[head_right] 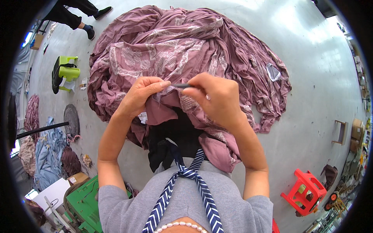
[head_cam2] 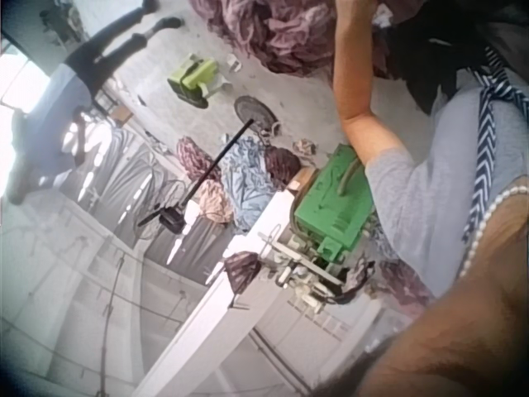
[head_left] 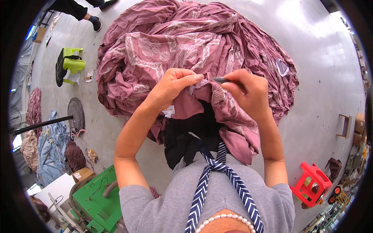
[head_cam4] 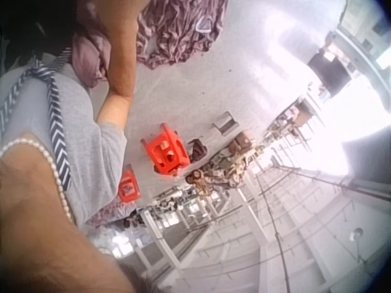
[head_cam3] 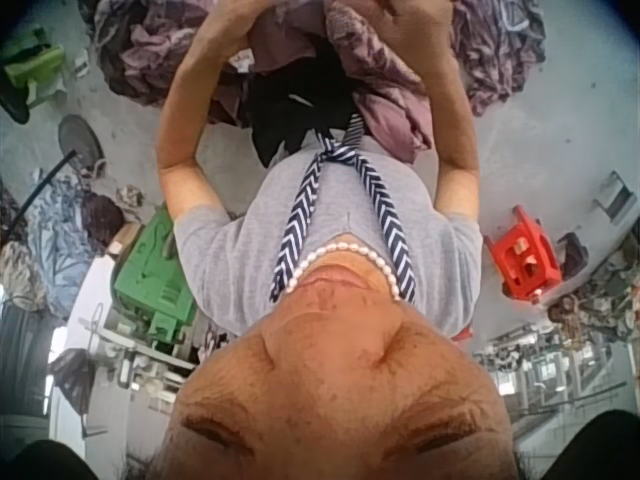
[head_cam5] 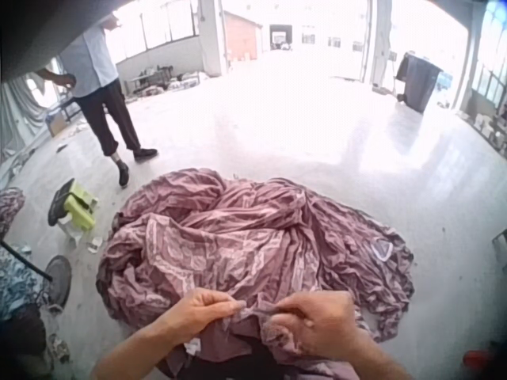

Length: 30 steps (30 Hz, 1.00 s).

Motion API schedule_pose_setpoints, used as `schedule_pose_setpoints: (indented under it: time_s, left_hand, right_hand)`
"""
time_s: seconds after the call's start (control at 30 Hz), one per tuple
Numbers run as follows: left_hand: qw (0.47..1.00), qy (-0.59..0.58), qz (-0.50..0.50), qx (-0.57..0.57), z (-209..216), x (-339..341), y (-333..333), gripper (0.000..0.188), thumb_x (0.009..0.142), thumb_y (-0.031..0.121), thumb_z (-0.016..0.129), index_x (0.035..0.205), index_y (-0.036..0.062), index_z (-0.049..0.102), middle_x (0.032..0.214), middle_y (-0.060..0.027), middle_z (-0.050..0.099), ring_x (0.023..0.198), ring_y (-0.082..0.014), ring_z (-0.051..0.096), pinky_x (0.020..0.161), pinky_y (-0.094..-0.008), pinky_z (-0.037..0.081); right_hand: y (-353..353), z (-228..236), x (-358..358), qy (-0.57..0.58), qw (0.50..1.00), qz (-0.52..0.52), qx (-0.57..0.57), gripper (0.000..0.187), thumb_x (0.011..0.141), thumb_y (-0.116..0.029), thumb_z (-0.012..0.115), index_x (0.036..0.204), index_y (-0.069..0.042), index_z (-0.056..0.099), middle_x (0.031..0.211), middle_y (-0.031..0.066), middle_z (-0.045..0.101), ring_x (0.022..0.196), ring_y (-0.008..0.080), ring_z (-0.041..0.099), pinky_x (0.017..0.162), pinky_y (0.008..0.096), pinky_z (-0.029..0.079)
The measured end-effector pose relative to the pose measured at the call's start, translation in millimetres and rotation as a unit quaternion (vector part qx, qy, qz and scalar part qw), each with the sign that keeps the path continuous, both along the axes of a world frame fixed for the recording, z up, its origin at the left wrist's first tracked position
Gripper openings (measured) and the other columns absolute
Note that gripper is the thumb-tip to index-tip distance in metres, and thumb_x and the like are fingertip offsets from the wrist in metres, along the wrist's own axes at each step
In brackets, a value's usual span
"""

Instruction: The person sits on the floor and repeatedly picks up pieces of pink patterned fabric from a large pile. Using a small blade, they cut off tags or labels from the fabric and place the trimmed pieces back into the pile. Another person is visible in the background working on a similar pile.

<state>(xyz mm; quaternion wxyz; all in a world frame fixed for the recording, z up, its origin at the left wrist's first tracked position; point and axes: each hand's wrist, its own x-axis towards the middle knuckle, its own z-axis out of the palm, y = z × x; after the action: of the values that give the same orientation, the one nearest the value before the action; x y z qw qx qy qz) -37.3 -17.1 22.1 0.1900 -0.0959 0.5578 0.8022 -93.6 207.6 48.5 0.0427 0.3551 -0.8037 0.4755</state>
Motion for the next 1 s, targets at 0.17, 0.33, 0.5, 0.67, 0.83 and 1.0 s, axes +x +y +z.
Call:
schedule_pose_setpoints:
  time_s: [0.17,0.33,0.5,0.67,0.83,1.0]
  left_hand:
    - [0.999,-0.038,0.024,0.023,1,-3,0,0.018,0.089,0.013,0.059,0.096,-0.0023,0.066,0.088,-0.0025,0.066,0.074,-0.006,0.06,0.068,-0.0191,0.048]
    - [0.998,-0.049,0.049,0.015,5,-4,2,0.02,0.088,0.011,0.058,0.099,-0.0035,0.066,0.091,-0.006,0.067,0.077,-0.0084,0.061,0.071,-0.0209,0.048]
    - [0.998,-0.045,0.044,-0.002,1,-2,1,0.02,0.087,0.011,0.059,0.099,-0.0034,0.066,0.091,-0.006,0.067,0.08,-0.0082,0.061,0.073,-0.0207,0.048]
    - [0.998,-0.045,0.038,0.009,2,-2,1,0.02,0.087,0.011,0.059,0.099,-0.0033,0.067,0.091,-0.0055,0.067,0.08,-0.0077,0.06,0.073,-0.0205,0.047]
    - [0.999,-0.026,0.036,-0.002,1,-1,2,0.02,0.087,0.011,0.059,0.099,-0.0033,0.067,0.09,-0.0055,0.067,0.079,-0.0078,0.061,0.072,-0.0208,0.048]
    - [0.999,-0.032,0.04,0.01,1,1,3,0.02,0.086,0.011,0.06,0.098,-0.0027,0.067,0.089,-0.0048,0.067,0.078,-0.0071,0.06,0.071,-0.0196,0.047]
  right_hand:
    - [-2,6,1,-0.178,0.98,0.007,-0.089,0.02,0.078,-0.006,0.071,0.095,-0.002,0.06,0.077,-0.0022,0.059,0.063,0.0015,0.05,0.057,0.0159,0.041]
    - [-5,-2,5,0.047,0.997,0.051,0.046,0.025,0.071,-0.015,0.077,0.087,-0.003,0.062,0.07,0.0046,0.06,0.057,0.0114,0.057,0.051,0.0239,0.043]
    - [-10,-2,9,0.174,0.976,0.046,0.121,0.029,0.071,-0.024,0.076,0.088,-0.005,0.062,0.072,0.0062,0.061,0.06,0.0212,0.059,0.054,0.0315,0.045]
    - [-16,-6,12,0.212,0.969,0.039,0.124,0.028,0.074,-0.031,0.069,0.085,-0.009,0.057,0.071,0.0035,0.057,0.064,0.0204,0.059,0.056,0.0324,0.044]
    - [-15,-7,13,0.2,0.975,0.038,0.095,0.027,0.074,-0.031,0.07,0.085,-0.009,0.057,0.069,0.0031,0.055,0.061,0.0201,0.057,0.055,0.0322,0.043]
    - [-17,-8,14,0.221,0.968,0.032,0.115,0.026,0.075,-0.031,0.069,0.082,-0.009,0.057,0.068,0.0029,0.055,0.061,0.0196,0.057,0.056,0.0314,0.043]
